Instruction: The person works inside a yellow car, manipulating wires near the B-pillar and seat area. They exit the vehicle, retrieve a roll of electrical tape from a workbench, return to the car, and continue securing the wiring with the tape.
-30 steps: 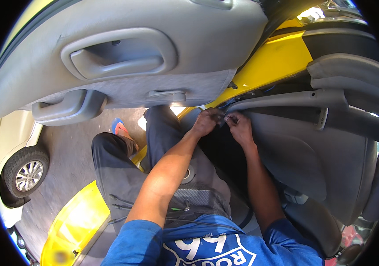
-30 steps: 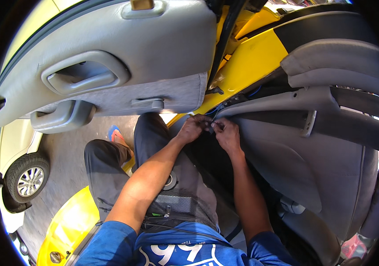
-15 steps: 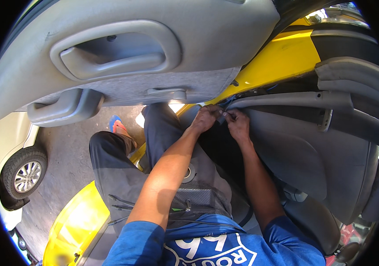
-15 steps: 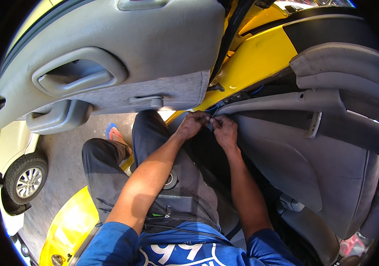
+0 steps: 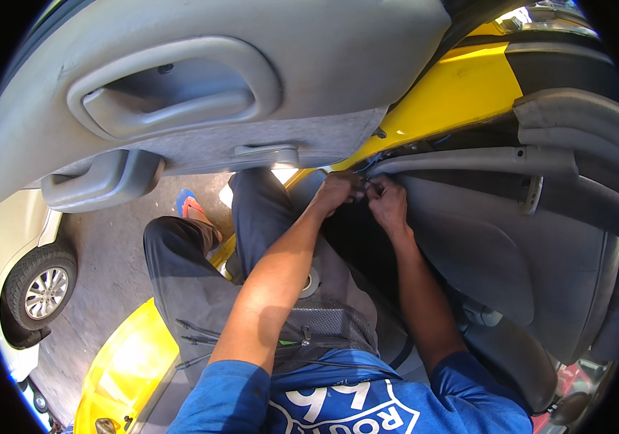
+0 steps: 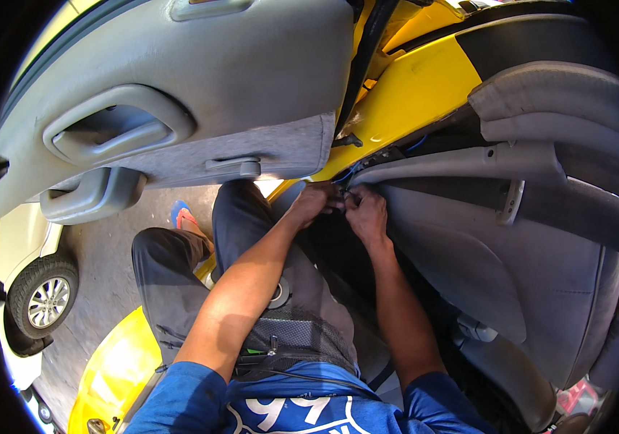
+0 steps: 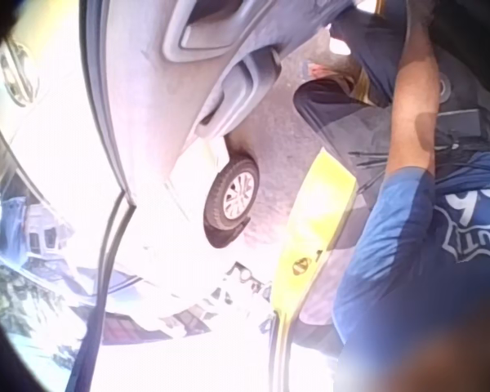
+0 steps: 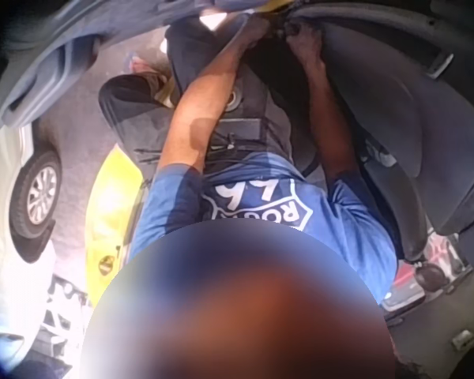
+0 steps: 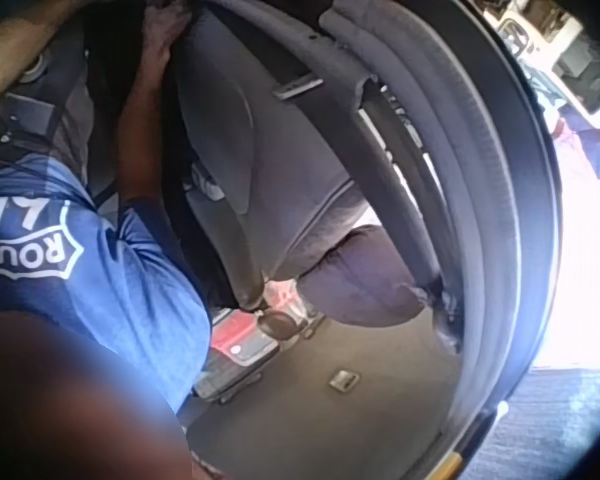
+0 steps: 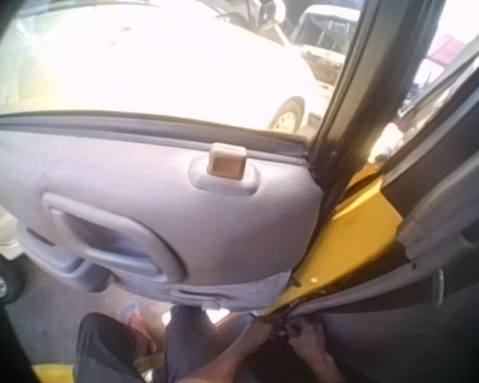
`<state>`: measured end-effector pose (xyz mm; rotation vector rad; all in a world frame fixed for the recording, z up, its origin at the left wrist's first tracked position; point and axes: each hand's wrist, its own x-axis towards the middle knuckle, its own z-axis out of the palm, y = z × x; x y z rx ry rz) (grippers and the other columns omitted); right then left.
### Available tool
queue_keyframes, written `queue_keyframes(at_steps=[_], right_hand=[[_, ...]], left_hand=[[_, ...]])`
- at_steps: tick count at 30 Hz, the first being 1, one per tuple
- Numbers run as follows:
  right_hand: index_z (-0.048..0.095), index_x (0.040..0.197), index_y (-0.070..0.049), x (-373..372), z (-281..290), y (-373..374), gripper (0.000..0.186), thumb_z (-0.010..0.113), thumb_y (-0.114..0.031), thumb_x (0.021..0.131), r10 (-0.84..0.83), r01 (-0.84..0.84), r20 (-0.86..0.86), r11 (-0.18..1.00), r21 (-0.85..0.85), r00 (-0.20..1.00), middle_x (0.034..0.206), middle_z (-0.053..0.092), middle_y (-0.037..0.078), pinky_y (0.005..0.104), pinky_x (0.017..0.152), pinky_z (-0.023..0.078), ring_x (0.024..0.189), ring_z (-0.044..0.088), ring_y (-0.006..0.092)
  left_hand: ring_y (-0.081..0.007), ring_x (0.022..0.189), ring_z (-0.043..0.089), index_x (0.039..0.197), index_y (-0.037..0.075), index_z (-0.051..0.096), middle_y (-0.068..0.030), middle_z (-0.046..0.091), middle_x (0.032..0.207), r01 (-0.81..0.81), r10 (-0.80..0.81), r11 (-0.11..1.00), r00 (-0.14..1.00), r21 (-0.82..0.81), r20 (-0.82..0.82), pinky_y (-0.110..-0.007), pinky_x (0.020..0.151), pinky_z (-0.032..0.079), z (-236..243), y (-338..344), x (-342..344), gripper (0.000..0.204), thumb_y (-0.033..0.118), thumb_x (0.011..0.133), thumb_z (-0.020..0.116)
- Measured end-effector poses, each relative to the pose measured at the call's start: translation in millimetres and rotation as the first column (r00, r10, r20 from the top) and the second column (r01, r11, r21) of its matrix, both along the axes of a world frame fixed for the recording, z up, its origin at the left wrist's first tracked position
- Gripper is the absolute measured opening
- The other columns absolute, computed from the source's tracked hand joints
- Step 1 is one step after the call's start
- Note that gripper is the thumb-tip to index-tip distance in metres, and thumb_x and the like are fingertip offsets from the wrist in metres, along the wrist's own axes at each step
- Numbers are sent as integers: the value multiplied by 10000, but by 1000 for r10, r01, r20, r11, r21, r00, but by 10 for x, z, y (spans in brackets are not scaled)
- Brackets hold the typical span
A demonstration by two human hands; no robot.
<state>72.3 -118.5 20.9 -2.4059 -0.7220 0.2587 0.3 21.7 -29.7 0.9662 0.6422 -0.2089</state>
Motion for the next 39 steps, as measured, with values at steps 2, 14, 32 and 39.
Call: queue_keyframes(at_steps=[2, 14, 32, 39], right_hand=[[715, 965, -4, 20, -23, -16, 183, 692, -168, 886, 14, -14, -10, 1000, 2, 1000, 885, 717, 222, 417, 761, 536, 836, 707, 386], [709, 952, -21, 30, -51, -17, 121, 693, -117, 880, 87, -92, 154, 995, 26, 984, 930, 696, 186, 433, 801, 524, 890, 673, 381], [696, 1086, -80, -222, -162, -13, 196, 673, -101, 893, -118, 99, 238, 991, 93, 964, 1083, 635, 148, 424, 818, 539, 931, 660, 341], [730, 1051, -14, -453, -236, -28, 196, 717, -95, 873, -328, 325, -38, 907, 269, 944, 1014, 704, 156, 364, 853, 527, 921, 691, 307]], left_hand=[[-148, 901, 691, 1125, 43, 684, -47, 704, 1059, -6, 2, 998, 998, 63, 62, -279, 715, 511, -33, 0, -31, 280, 260, 977, 587], [-178, 876, 726, 1135, 29, 663, -72, 726, 1057, 1, -1, 1000, 1000, 1, 16, -284, 711, 486, -62, 1, 15, 273, 186, 912, 648], [-161, 766, 716, 1042, 27, 714, -73, 750, 958, -106, 108, 994, 990, 35, -86, -257, 540, 411, -17, 0, 64, 242, 213, 891, 681], [-143, 798, 716, 1108, 6, 710, -70, 749, 1027, -62, 62, 998, 998, 14, -14, -255, 550, 424, 1, -7, -28, 261, 155, 896, 677]])
